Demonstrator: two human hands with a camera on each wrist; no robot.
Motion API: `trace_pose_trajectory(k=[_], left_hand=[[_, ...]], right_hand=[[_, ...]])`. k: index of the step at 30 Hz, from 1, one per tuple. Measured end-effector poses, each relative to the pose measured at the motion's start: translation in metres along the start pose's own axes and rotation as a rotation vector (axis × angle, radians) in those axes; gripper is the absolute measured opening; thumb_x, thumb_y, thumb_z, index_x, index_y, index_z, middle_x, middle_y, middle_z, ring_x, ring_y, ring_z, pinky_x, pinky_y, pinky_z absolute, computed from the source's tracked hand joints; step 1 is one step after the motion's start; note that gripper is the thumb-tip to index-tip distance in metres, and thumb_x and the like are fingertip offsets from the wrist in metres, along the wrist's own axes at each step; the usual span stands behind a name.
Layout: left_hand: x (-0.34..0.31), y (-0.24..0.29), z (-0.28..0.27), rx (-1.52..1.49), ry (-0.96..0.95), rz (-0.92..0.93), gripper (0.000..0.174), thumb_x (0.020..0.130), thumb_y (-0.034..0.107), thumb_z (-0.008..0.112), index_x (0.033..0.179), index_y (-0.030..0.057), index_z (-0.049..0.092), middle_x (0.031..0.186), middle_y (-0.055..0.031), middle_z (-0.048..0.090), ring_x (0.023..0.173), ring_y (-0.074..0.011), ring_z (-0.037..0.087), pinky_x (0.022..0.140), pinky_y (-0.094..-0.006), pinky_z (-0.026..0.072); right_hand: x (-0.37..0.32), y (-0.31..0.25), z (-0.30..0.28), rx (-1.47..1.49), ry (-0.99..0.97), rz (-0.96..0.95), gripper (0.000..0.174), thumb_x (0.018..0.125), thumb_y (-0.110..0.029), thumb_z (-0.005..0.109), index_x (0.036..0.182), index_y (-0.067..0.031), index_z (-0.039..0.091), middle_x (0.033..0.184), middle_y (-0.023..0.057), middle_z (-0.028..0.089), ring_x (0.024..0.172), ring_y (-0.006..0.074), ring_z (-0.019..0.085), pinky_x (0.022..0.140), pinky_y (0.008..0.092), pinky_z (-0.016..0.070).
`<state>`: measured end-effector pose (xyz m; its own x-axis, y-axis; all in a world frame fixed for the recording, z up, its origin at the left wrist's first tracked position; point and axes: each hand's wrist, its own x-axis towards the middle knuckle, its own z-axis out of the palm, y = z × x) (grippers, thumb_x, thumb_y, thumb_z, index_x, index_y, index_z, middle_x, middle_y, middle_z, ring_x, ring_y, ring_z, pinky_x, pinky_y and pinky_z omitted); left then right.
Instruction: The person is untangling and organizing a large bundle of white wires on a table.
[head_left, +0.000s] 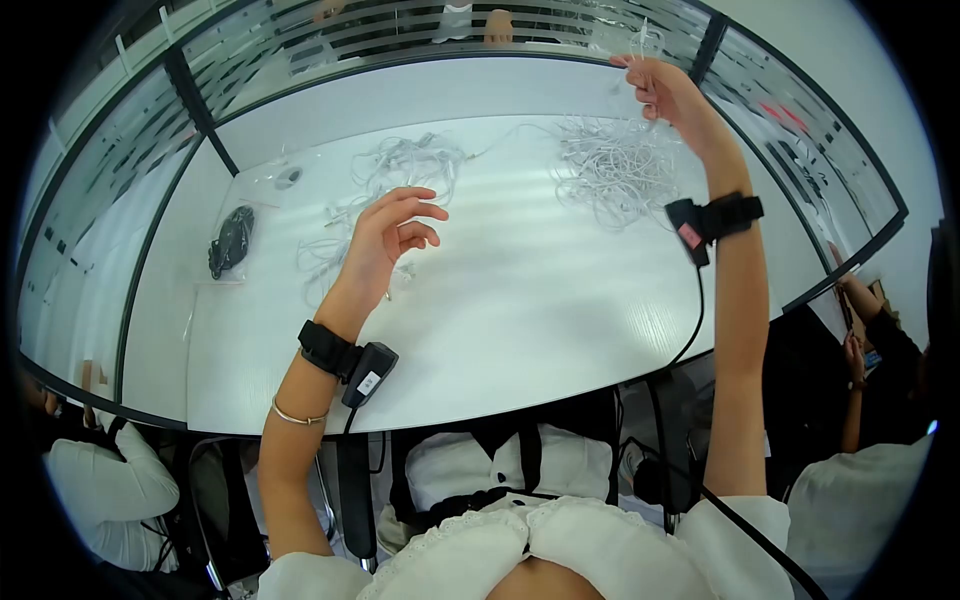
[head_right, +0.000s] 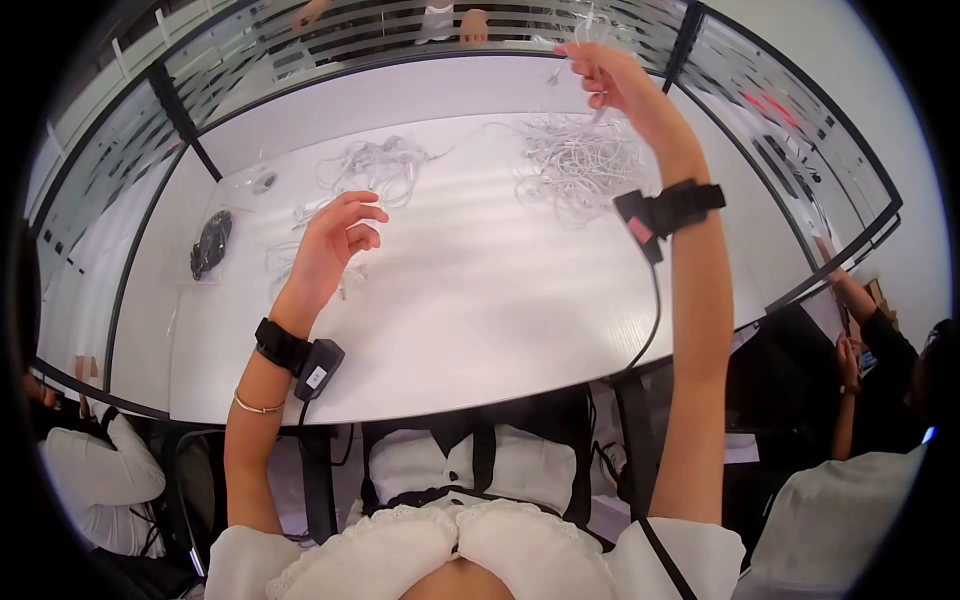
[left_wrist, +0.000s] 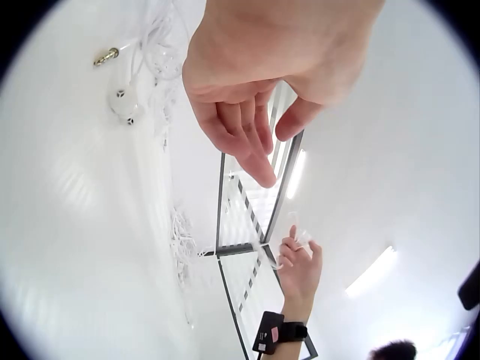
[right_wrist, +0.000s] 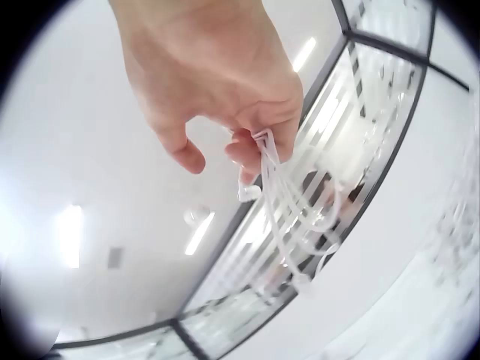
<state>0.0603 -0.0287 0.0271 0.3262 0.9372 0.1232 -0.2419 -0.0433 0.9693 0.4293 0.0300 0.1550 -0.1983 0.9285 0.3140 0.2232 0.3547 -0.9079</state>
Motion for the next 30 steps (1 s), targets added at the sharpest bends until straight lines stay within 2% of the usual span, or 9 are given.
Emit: trace_pose_trajectory(k=[3, 5, 7, 9, 11, 13, 18, 23, 30], left_hand=[[0.002, -0.003, -0.004, 0.039, 0.050, -0.029, 0.028, 0.095, 0.020, 0.048, 0.114, 0.0020, 0.057, 0.099, -0.0082, 0.066, 0.076, -0.0144, 0.062, 0.072, -0.0265, 0.0460], [0.001, 0.000, -0.003, 0.110, 0.089, -0.032, 0.024, 0.093, 0.019, 0.049, 0.110, 0.0040, 0.059, 0.100, -0.0076, 0.066, 0.078, -0.0145, 0.063, 0.073, -0.0269, 0.0460], [0.003, 0.001, -0.005, 0.242, 0.118, 0.028, 0.021, 0.092, 0.018, 0.051, 0.107, 0.0053, 0.060, 0.099, -0.0073, 0.067, 0.080, -0.0151, 0.063, 0.075, -0.0282, 0.0466], [0.011, -0.005, -0.014, 0.432, 0.134, 0.148, 0.020, 0.090, 0.016, 0.052, 0.104, 0.0058, 0.061, 0.096, -0.0074, 0.068, 0.081, -0.0162, 0.064, 0.077, -0.0305, 0.0480], [0.014, -0.011, -0.025, 0.703, 0.036, 0.295, 0.018, 0.086, 0.015, 0.060, 0.101, 0.0060, 0.062, 0.102, -0.0079, 0.066, 0.101, -0.0222, 0.059, 0.089, -0.0355, 0.0454], [0.009, -0.014, -0.025, 1.019, 0.017, 0.399, 0.020, 0.084, 0.016, 0.065, 0.101, 0.0059, 0.062, 0.107, -0.0089, 0.063, 0.110, -0.0254, 0.055, 0.095, -0.0372, 0.0427], [-0.005, -0.022, -0.027, 1.432, -0.093, 0.224, 0.043, 0.080, 0.021, 0.071, 0.119, 0.0116, 0.057, 0.134, -0.0093, 0.042, 0.127, -0.0296, 0.038, 0.101, -0.0456, 0.0361], [-0.002, -0.024, -0.032, 1.348, -0.001, 0.217, 0.045, 0.076, 0.008, 0.068, 0.119, 0.0113, 0.056, 0.131, -0.0113, 0.044, 0.122, -0.0322, 0.043, 0.100, -0.0420, 0.0397], [0.004, -0.025, -0.038, 1.116, 0.095, 0.337, 0.037, 0.074, -0.006, 0.064, 0.107, 0.0091, 0.056, 0.113, -0.0095, 0.048, 0.092, -0.0258, 0.056, 0.082, -0.0347, 0.0484]], right_hand=[[0.022, 0.043, -0.042, -0.295, 0.047, 0.143, 0.047, 0.083, -0.041, 0.061, 0.109, -0.0028, 0.066, 0.082, -0.0021, 0.057, 0.073, 0.0095, 0.050, 0.062, 0.0258, 0.0380], [0.049, 0.063, -0.081, -0.947, -0.166, 0.437, 0.050, 0.077, -0.040, 0.063, 0.107, 0.0006, 0.067, 0.081, 0.0037, 0.063, 0.074, 0.0166, 0.056, 0.065, 0.0299, 0.0428], [0.051, 0.118, -0.126, -0.890, 0.113, 0.381, 0.049, 0.076, -0.038, 0.060, 0.102, 0.0031, 0.069, 0.085, 0.0109, 0.068, 0.074, 0.0212, 0.061, 0.070, 0.0312, 0.0478], [0.041, 0.123, -0.136, -0.721, 0.132, 0.332, 0.047, 0.078, -0.037, 0.059, 0.101, 0.0034, 0.069, 0.088, 0.0129, 0.069, 0.076, 0.0213, 0.063, 0.074, 0.0307, 0.0496], [0.025, 0.115, -0.129, -0.593, 0.093, 0.263, 0.046, 0.081, -0.035, 0.058, 0.102, 0.0038, 0.069, 0.089, 0.0143, 0.070, 0.079, 0.0211, 0.065, 0.077, 0.0301, 0.0508], [0.019, 0.091, -0.106, -0.515, -0.004, 0.162, 0.043, 0.084, -0.032, 0.057, 0.104, 0.0043, 0.068, 0.091, 0.0151, 0.071, 0.083, 0.0207, 0.067, 0.079, 0.0297, 0.0512], [-0.003, 0.060, 0.015, -0.400, -0.282, 0.005, 0.038, 0.089, -0.031, 0.058, 0.104, 0.0023, 0.067, 0.091, 0.0124, 0.071, 0.083, 0.0176, 0.067, 0.078, 0.0283, 0.0504], [-0.027, 0.044, 0.145, -0.617, -0.615, 0.057, 0.037, 0.093, -0.039, 0.056, 0.109, -0.0073, 0.067, 0.098, 0.0095, 0.070, 0.092, 0.0205, 0.066, 0.082, 0.0341, 0.0496], [-0.024, 0.079, 0.203, -0.691, -0.439, 0.014, 0.056, 0.084, -0.035, 0.060, 0.134, -0.0134, 0.048, 0.109, 0.0097, 0.063, 0.100, 0.0279, 0.063, 0.084, 0.0393, 0.0495]])
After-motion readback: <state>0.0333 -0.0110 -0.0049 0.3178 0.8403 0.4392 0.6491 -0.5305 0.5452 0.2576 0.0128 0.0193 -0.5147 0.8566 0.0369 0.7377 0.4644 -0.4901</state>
